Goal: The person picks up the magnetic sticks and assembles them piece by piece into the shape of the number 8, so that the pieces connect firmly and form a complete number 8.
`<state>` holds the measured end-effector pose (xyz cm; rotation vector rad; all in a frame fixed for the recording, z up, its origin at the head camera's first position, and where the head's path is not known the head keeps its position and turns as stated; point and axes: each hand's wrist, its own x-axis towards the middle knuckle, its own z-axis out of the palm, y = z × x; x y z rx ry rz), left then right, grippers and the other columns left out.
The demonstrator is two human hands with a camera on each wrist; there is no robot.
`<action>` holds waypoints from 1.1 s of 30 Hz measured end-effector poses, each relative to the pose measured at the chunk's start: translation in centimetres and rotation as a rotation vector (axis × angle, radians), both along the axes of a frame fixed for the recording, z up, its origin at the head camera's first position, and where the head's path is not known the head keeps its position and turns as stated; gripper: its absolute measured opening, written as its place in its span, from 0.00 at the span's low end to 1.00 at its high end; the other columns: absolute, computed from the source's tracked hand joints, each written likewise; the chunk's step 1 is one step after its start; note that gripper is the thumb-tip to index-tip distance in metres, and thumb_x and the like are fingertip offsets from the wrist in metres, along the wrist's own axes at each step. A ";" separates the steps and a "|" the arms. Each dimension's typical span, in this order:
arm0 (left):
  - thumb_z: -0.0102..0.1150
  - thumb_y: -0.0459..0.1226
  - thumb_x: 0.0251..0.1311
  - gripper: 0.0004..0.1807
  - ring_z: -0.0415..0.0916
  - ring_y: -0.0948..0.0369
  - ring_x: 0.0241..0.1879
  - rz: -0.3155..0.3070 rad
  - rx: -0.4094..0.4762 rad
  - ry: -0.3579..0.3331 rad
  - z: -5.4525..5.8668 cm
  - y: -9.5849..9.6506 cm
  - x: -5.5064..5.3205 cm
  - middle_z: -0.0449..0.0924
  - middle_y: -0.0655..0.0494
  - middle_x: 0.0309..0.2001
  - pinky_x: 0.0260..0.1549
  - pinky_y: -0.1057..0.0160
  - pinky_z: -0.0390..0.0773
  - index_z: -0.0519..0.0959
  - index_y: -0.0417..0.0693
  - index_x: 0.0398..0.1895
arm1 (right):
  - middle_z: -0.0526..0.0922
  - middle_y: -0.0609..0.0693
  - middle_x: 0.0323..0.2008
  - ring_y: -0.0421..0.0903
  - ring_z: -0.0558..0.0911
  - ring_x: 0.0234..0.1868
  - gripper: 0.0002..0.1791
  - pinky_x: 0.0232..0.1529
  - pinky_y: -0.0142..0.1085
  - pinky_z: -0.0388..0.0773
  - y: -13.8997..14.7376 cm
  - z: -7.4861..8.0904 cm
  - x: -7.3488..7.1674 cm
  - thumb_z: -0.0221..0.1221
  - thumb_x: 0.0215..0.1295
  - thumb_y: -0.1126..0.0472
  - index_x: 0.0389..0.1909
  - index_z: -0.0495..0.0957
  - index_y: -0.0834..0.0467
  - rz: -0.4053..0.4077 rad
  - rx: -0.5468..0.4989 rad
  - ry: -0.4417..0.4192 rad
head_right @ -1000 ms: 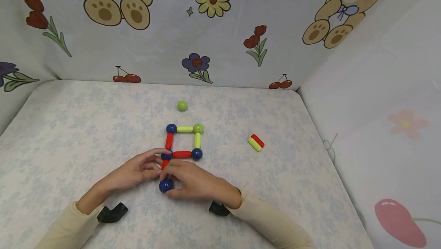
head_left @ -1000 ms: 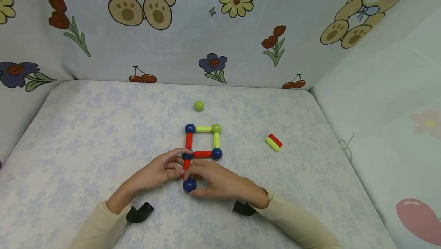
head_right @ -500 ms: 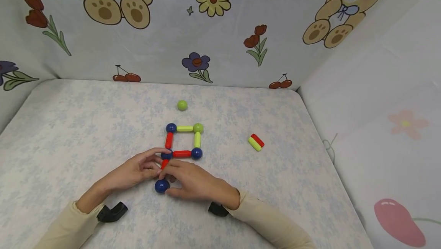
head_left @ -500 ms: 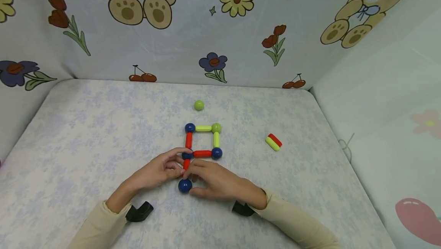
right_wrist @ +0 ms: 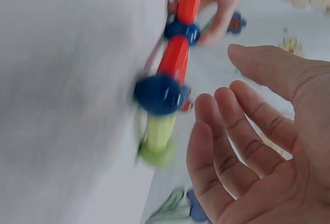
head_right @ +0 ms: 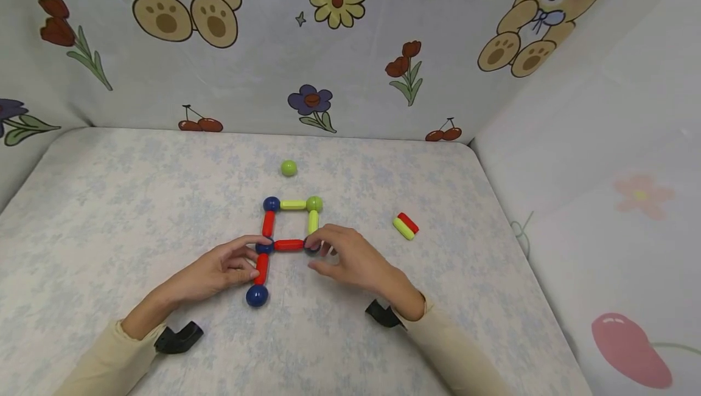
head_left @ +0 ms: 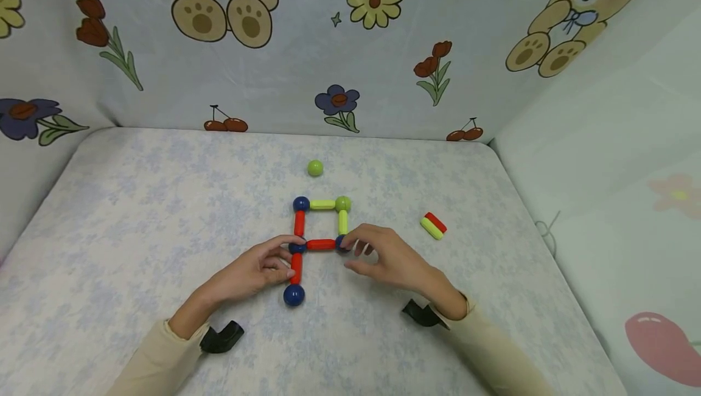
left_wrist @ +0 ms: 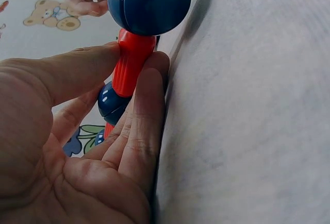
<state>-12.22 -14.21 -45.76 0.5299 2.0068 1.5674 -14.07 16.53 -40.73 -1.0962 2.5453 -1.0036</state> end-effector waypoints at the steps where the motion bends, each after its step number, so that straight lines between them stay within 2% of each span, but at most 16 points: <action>1: 0.58 0.33 0.70 0.29 0.83 0.58 0.47 0.000 0.002 -0.001 0.0 0.0 0.0 0.78 0.42 0.55 0.47 0.66 0.77 0.64 0.52 0.72 | 0.84 0.52 0.44 0.42 0.82 0.40 0.16 0.42 0.38 0.82 0.6 0.0 -0.2 0.69 0.63 0.61 0.50 0.79 0.59 -0.021 -0.007 0.007; 9: 0.58 0.33 0.70 0.29 0.82 0.58 0.47 -0.006 0.005 0.012 0.0 -0.2 0.1 0.79 0.42 0.54 0.48 0.67 0.77 0.64 0.51 0.73 | 0.85 0.52 0.43 0.40 0.81 0.37 0.16 0.40 0.37 0.81 4.1 -0.1 -1.4 0.69 0.62 0.59 0.49 0.81 0.58 -0.190 0.036 0.056; 16: 0.58 0.35 0.70 0.29 0.82 0.57 0.47 -0.005 -0.005 0.017 0.0 -0.1 0.0 0.79 0.44 0.54 0.47 0.66 0.76 0.64 0.54 0.73 | 0.85 0.54 0.45 0.45 0.82 0.38 0.17 0.37 0.40 0.81 7.4 -0.7 -2.5 0.69 0.62 0.62 0.51 0.81 0.59 -0.278 0.061 0.126; 20: 0.58 0.35 0.70 0.29 0.82 0.57 0.47 -0.003 -0.008 0.012 -0.1 -0.1 0.0 0.79 0.44 0.54 0.47 0.66 0.76 0.64 0.53 0.73 | 0.85 0.55 0.43 0.45 0.80 0.35 0.15 0.32 0.36 0.78 9.3 -1.1 -3.0 0.69 0.61 0.64 0.48 0.82 0.60 -0.352 0.063 0.172; 23: 0.58 0.35 0.70 0.29 0.82 0.56 0.47 0.001 -0.010 0.004 0.0 -0.1 0.1 0.79 0.44 0.54 0.47 0.66 0.76 0.65 0.54 0.72 | 0.84 0.56 0.41 0.46 0.79 0.33 0.13 0.32 0.36 0.76 10.6 -1.5 -3.2 0.69 0.61 0.66 0.46 0.83 0.61 -0.415 0.068 0.189; 27: 0.58 0.34 0.70 0.29 0.82 0.56 0.47 0.003 -0.008 0.000 0.0 0.0 0.1 0.78 0.44 0.55 0.47 0.66 0.77 0.65 0.54 0.72 | 0.83 0.57 0.43 0.49 0.80 0.35 0.13 0.34 0.37 0.77 11.9 -2.0 -3.5 0.67 0.63 0.67 0.48 0.82 0.61 -0.459 0.093 0.165; 33: 0.58 0.34 0.70 0.29 0.81 0.55 0.48 0.006 -0.008 -0.013 -0.1 0.0 0.1 0.78 0.44 0.55 0.48 0.65 0.76 0.64 0.55 0.72 | 0.83 0.57 0.44 0.53 0.82 0.38 0.13 0.30 0.36 0.75 13.0 -2.1 -3.7 0.67 0.63 0.66 0.48 0.83 0.60 -0.489 0.152 0.121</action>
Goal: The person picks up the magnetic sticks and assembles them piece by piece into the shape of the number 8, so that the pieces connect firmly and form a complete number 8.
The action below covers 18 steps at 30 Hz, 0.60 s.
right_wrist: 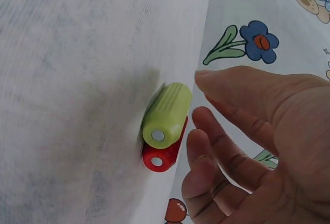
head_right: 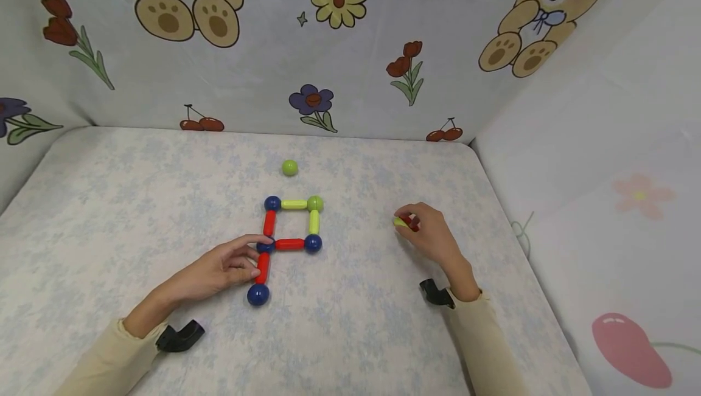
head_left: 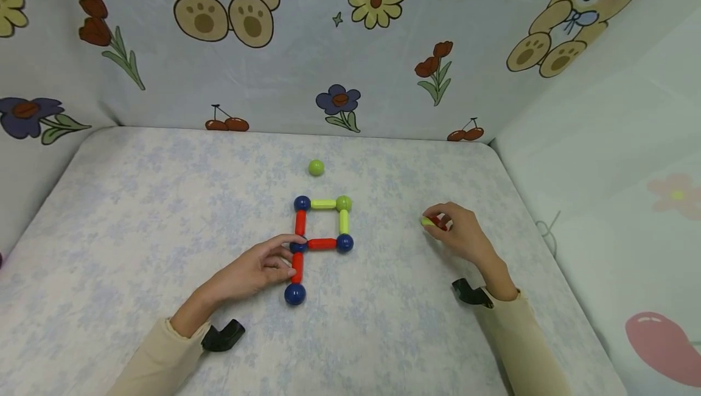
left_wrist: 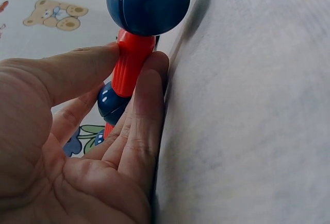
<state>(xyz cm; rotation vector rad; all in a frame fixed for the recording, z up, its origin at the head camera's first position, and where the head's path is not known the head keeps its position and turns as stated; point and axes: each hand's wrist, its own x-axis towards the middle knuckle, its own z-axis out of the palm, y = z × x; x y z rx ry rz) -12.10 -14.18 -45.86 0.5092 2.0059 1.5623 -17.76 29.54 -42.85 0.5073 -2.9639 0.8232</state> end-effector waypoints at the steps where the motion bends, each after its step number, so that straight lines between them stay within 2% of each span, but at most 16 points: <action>1: 0.58 0.35 0.70 0.29 0.81 0.55 0.48 0.000 -0.003 0.000 0.0 0.0 0.0 0.78 0.44 0.55 0.48 0.65 0.76 0.64 0.55 0.72 | 0.83 0.57 0.44 0.54 0.82 0.38 0.13 0.30 0.37 0.75 0.1 0.1 0.0 0.67 0.63 0.66 0.48 0.83 0.60 -0.004 0.006 -0.010; 11: 0.58 0.35 0.70 0.29 0.81 0.57 0.47 -0.001 -0.002 0.008 0.2 0.1 0.0 0.79 0.44 0.54 0.47 0.66 0.77 0.65 0.54 0.72 | 0.84 0.58 0.43 0.52 0.82 0.39 0.14 0.33 0.38 0.76 -0.1 0.3 0.3 0.67 0.62 0.68 0.49 0.83 0.61 -0.027 0.016 -0.085; 18: 0.58 0.35 0.70 0.29 0.82 0.57 0.47 -0.013 0.003 0.031 0.1 -0.1 0.0 0.78 0.42 0.54 0.47 0.67 0.76 0.64 0.49 0.72 | 0.83 0.54 0.41 0.47 0.80 0.38 0.13 0.40 0.42 0.77 -0.8 0.2 0.3 0.67 0.61 0.69 0.47 0.82 0.60 0.042 0.033 -0.103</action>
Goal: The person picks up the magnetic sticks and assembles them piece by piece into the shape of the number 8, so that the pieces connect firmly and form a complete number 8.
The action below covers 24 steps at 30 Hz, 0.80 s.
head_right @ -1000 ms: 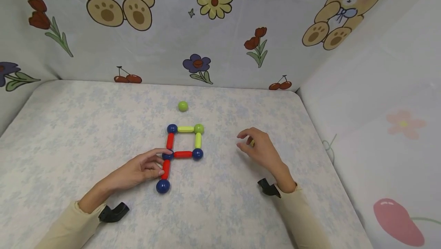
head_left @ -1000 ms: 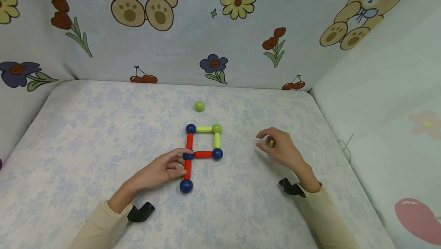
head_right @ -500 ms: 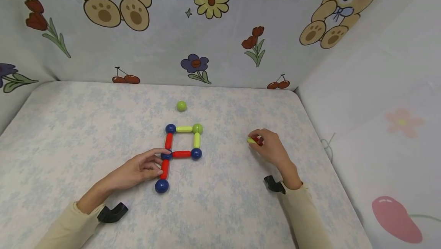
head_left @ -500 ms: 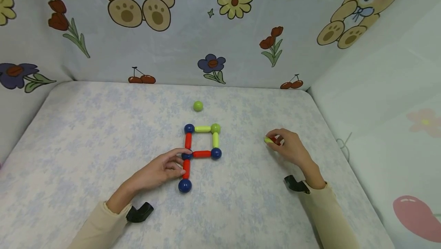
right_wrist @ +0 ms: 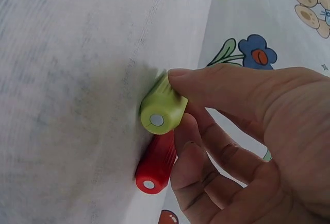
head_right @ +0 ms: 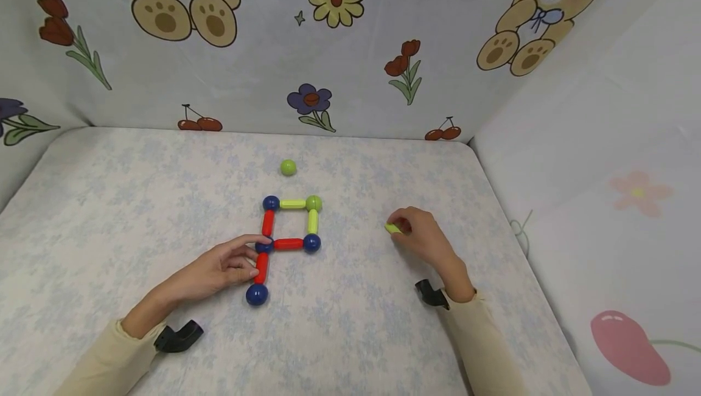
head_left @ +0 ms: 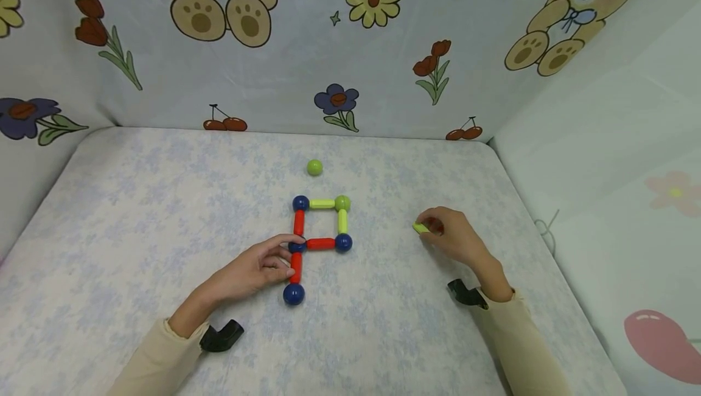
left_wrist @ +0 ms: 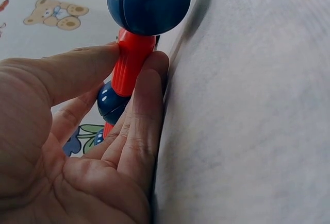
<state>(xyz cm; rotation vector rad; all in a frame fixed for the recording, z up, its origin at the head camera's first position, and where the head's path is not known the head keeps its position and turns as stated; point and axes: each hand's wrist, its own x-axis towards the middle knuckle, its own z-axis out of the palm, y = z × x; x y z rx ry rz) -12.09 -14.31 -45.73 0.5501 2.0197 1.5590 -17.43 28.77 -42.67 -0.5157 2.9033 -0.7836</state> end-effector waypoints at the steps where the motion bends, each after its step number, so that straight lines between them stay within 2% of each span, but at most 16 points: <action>1: 0.58 0.35 0.70 0.29 0.82 0.57 0.47 -0.002 0.001 0.002 0.0 0.0 0.0 0.78 0.41 0.54 0.47 0.67 0.77 0.64 0.49 0.72 | 0.83 0.54 0.41 0.47 0.80 0.38 0.13 0.41 0.42 0.77 -0.1 0.0 0.0 0.67 0.61 0.69 0.47 0.83 0.60 0.008 0.001 0.002; 6: 0.59 0.35 0.70 0.29 0.82 0.58 0.47 0.006 -0.004 -0.017 0.1 0.1 0.0 0.77 0.41 0.55 0.48 0.67 0.76 0.65 0.51 0.72 | 0.84 0.54 0.43 0.47 0.80 0.40 0.14 0.42 0.43 0.78 -0.5 0.0 0.2 0.67 0.61 0.70 0.48 0.82 0.60 0.034 -0.009 -0.004; 12: 0.58 0.35 0.70 0.29 0.82 0.58 0.47 -0.001 0.007 -0.005 0.0 0.0 0.0 0.77 0.41 0.55 0.47 0.67 0.77 0.64 0.50 0.73 | 0.84 0.54 0.44 0.47 0.81 0.39 0.16 0.42 0.43 0.78 -1.0 0.0 0.3 0.67 0.61 0.70 0.50 0.82 0.59 0.055 -0.019 -0.016; 18: 0.58 0.36 0.70 0.29 0.81 0.58 0.47 0.007 -0.006 -0.012 -0.1 -0.1 -0.1 0.78 0.42 0.55 0.47 0.66 0.77 0.64 0.51 0.73 | 0.84 0.53 0.45 0.49 0.83 0.41 0.15 0.43 0.45 0.80 -2.0 -0.2 0.3 0.66 0.63 0.70 0.50 0.82 0.58 0.066 -0.023 -0.015; 24: 0.58 0.36 0.71 0.29 0.81 0.56 0.48 0.008 -0.006 -0.027 -0.1 0.1 0.0 0.77 0.43 0.56 0.48 0.66 0.77 0.64 0.54 0.73 | 0.85 0.52 0.44 0.49 0.82 0.42 0.13 0.45 0.46 0.80 -3.0 0.3 0.9 0.65 0.63 0.70 0.48 0.82 0.59 0.105 -0.033 -0.022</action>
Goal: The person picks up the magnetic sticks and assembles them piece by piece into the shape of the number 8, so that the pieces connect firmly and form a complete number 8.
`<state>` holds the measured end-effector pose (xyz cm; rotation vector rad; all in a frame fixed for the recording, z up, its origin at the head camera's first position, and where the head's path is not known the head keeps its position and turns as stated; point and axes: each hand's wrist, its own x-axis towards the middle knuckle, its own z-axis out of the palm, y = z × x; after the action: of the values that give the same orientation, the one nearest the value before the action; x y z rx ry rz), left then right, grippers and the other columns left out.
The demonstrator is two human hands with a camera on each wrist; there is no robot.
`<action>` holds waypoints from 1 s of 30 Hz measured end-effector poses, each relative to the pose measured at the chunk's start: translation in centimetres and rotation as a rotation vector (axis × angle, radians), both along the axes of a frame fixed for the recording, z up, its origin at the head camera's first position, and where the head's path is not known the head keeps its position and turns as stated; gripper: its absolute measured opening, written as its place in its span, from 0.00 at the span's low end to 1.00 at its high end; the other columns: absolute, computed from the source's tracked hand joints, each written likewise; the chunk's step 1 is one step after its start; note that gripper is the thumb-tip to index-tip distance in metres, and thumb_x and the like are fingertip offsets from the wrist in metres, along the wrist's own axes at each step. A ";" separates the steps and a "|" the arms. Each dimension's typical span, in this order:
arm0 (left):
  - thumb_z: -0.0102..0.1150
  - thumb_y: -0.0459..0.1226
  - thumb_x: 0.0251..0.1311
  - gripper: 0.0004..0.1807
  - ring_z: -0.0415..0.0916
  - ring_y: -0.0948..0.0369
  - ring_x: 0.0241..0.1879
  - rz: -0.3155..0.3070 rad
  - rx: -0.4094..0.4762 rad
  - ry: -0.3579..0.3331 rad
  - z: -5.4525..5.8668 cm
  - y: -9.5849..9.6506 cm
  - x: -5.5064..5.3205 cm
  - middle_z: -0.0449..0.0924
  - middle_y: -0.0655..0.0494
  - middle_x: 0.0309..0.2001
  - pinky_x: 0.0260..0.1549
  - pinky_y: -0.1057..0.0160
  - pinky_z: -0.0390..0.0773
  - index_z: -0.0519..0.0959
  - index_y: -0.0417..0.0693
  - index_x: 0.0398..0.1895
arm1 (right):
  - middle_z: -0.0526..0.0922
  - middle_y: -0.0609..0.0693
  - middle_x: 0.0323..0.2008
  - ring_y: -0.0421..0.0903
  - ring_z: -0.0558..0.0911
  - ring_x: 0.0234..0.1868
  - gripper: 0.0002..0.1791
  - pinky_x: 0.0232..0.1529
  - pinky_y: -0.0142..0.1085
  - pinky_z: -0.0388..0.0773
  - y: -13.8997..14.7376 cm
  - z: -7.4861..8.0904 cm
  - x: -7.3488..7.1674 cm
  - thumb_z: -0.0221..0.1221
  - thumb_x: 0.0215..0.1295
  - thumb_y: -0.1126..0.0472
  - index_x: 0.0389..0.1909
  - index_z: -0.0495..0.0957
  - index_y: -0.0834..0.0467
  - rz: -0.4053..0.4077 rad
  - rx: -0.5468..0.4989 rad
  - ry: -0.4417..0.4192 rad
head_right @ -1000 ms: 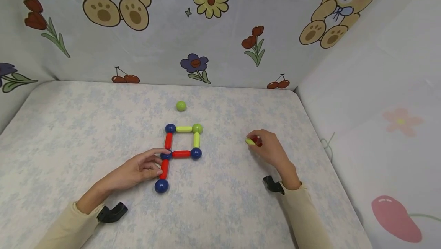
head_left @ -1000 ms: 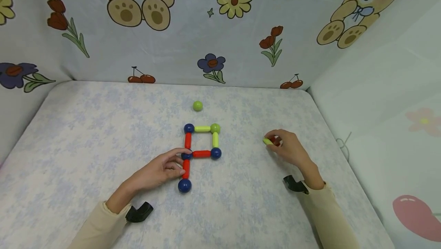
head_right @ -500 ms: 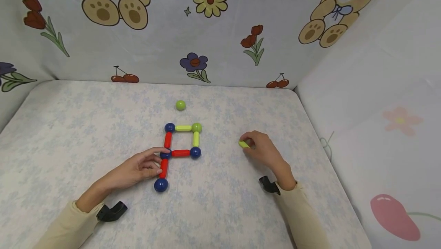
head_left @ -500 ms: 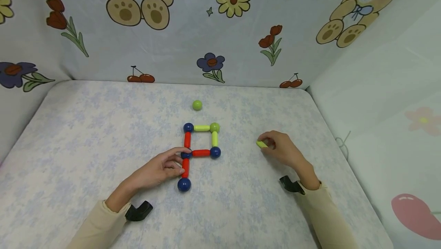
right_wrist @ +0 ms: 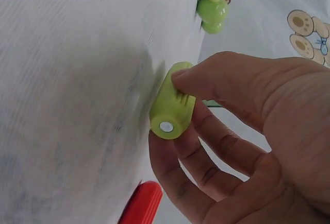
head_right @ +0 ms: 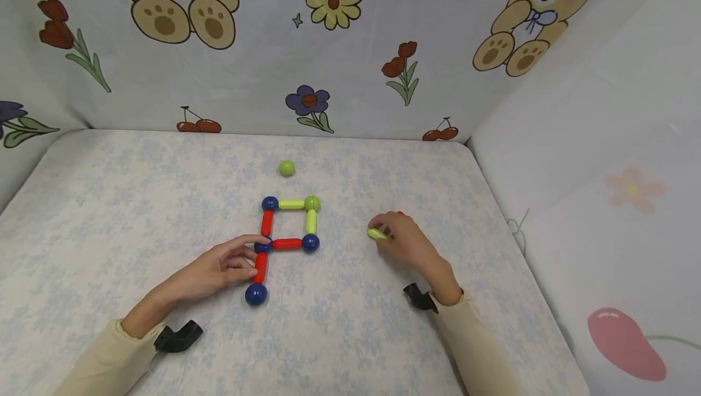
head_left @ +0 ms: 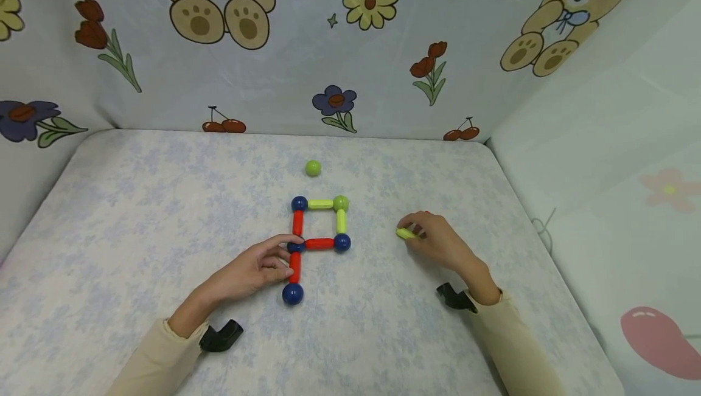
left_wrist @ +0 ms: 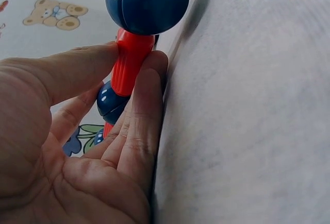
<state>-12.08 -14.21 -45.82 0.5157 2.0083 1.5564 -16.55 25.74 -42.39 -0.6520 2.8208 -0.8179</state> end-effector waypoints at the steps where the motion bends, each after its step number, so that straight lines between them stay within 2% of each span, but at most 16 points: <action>1: 0.58 0.36 0.71 0.29 0.81 0.56 0.49 -0.001 0.002 -0.001 0.0 0.0 0.0 0.77 0.43 0.56 0.48 0.66 0.77 0.64 0.54 0.73 | 0.85 0.51 0.44 0.49 0.82 0.42 0.13 0.45 0.45 0.81 -0.2 0.1 0.1 0.65 0.63 0.69 0.48 0.82 0.59 0.010 -0.002 0.003; 9: 0.58 0.36 0.71 0.29 0.80 0.54 0.50 -0.001 -0.006 0.010 0.0 0.0 0.2 0.79 0.44 0.54 0.48 0.66 0.76 0.65 0.55 0.72 | 0.85 0.49 0.48 0.47 0.84 0.45 0.14 0.46 0.42 0.82 -1.7 1.0 1.0 0.65 0.64 0.67 0.50 0.82 0.58 0.078 -0.016 0.011; 16: 0.57 0.37 0.71 0.28 0.79 0.54 0.52 0.001 -0.015 0.030 0.0 0.0 0.2 0.81 0.47 0.52 0.49 0.66 0.75 0.64 0.56 0.73 | 0.84 0.47 0.48 0.42 0.83 0.44 0.15 0.46 0.38 0.82 -3.8 1.7 1.6 0.66 0.64 0.68 0.51 0.81 0.55 0.172 -0.028 0.037; 23: 0.58 0.38 0.71 0.29 0.80 0.54 0.49 0.007 -0.019 0.011 -0.1 0.1 0.2 0.80 0.46 0.53 0.48 0.65 0.75 0.64 0.57 0.73 | 0.84 0.45 0.49 0.41 0.82 0.44 0.16 0.47 0.37 0.81 -6.4 1.6 2.4 0.65 0.64 0.67 0.52 0.81 0.54 0.257 -0.058 -0.012; 30: 0.59 0.38 0.70 0.29 0.80 0.55 0.49 0.012 -0.037 0.030 -0.1 0.2 0.1 0.81 0.49 0.51 0.48 0.63 0.74 0.64 0.57 0.72 | 0.83 0.45 0.50 0.40 0.80 0.47 0.15 0.50 0.36 0.80 -8.9 1.3 3.2 0.65 0.65 0.67 0.52 0.81 0.53 0.330 -0.040 -0.052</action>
<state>-11.96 -14.02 -45.91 0.5165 2.0628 1.5240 -13.39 16.83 -41.12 -1.0488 2.5561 -0.8153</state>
